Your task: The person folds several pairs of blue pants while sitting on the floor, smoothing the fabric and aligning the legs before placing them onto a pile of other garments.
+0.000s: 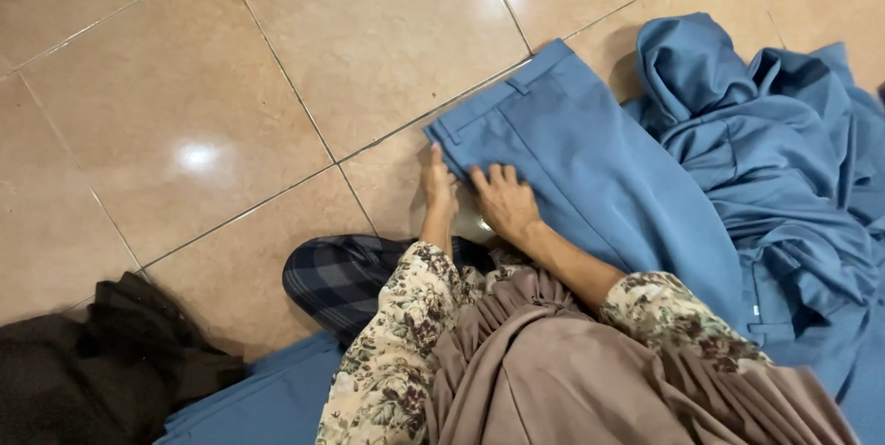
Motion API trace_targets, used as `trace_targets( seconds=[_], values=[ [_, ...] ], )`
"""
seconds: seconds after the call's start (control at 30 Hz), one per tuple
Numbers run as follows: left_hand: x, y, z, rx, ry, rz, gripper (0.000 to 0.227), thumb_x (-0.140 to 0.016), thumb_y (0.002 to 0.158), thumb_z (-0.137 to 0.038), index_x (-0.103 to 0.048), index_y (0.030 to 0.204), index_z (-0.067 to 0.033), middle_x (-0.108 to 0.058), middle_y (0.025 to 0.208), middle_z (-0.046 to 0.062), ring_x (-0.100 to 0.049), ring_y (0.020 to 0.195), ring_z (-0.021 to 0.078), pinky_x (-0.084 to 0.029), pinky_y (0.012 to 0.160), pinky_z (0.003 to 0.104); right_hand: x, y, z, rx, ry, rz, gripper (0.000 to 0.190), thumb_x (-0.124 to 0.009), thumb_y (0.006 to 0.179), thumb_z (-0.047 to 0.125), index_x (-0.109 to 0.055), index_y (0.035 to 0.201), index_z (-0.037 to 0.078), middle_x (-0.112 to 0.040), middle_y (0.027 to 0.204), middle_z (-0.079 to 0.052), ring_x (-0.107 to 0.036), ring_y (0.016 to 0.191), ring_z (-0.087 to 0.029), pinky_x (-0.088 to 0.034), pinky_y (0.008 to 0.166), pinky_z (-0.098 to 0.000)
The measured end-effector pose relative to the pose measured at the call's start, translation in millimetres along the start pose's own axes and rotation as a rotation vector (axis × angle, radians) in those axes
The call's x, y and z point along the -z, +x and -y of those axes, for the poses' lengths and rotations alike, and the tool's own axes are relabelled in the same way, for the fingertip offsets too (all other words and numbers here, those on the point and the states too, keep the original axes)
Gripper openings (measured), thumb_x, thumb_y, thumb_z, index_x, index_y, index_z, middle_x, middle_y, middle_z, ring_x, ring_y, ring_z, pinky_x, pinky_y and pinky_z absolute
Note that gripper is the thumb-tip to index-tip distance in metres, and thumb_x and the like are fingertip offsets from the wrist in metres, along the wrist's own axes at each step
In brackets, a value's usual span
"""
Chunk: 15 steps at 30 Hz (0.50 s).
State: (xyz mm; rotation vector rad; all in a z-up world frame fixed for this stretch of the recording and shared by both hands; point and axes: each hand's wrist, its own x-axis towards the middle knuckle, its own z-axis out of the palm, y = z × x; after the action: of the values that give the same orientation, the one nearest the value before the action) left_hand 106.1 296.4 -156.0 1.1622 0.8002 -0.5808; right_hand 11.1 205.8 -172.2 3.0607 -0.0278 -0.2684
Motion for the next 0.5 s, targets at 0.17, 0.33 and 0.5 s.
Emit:
trace_targets(
  seconds=[0.17, 0.33, 0.5],
  values=[
    [7.5, 138.0, 89.8, -0.186, 0.796, 0.034, 0.087, -0.078, 0.077, -0.058, -0.054, 0.138, -0.0008, -0.065, 0.124, 0.027, -0.073, 0.100, 0.0401, -0.061, 0.084, 0.048, -35.6, -10.0, -22.0, -0.123, -0.024, 0.082, 0.040, -0.063, 0.091, 0.045, -0.047, 0.116, 0.017, -0.053, 0.098, -0.007, -0.059, 0.097, -0.030, -0.059, 0.057, -0.0426],
    [-20.1, 173.2, 51.0, -0.436, 0.957, -0.148, 0.049, -0.078, 0.083, -0.034, -0.068, 0.122, -0.0067, -0.073, 0.113, 0.018, -0.070, 0.112, 0.0366, -0.057, 0.091, 0.049, -24.7, -0.5, -18.7, -0.140, -0.021, 0.062, 0.022, -0.056, 0.093, 0.023, -0.047, 0.111, 0.015, -0.051, 0.090, -0.006, -0.060, 0.089, -0.032, -0.056, 0.051, -0.0442],
    [-12.0, 179.3, -23.0, -0.491, 0.818, -0.274, 0.057, -0.072, 0.089, -0.025, -0.060, 0.138, 0.0021, -0.064, 0.133, 0.025, -0.061, 0.128, 0.0376, -0.048, 0.108, 0.049, 14.6, 24.6, -11.8, -0.159, 0.067, 0.132, 0.044, -0.055, 0.090, 0.013, -0.042, 0.132, 0.015, -0.051, 0.104, -0.011, -0.057, 0.099, -0.033, -0.059, 0.058, -0.0499]
  ],
)
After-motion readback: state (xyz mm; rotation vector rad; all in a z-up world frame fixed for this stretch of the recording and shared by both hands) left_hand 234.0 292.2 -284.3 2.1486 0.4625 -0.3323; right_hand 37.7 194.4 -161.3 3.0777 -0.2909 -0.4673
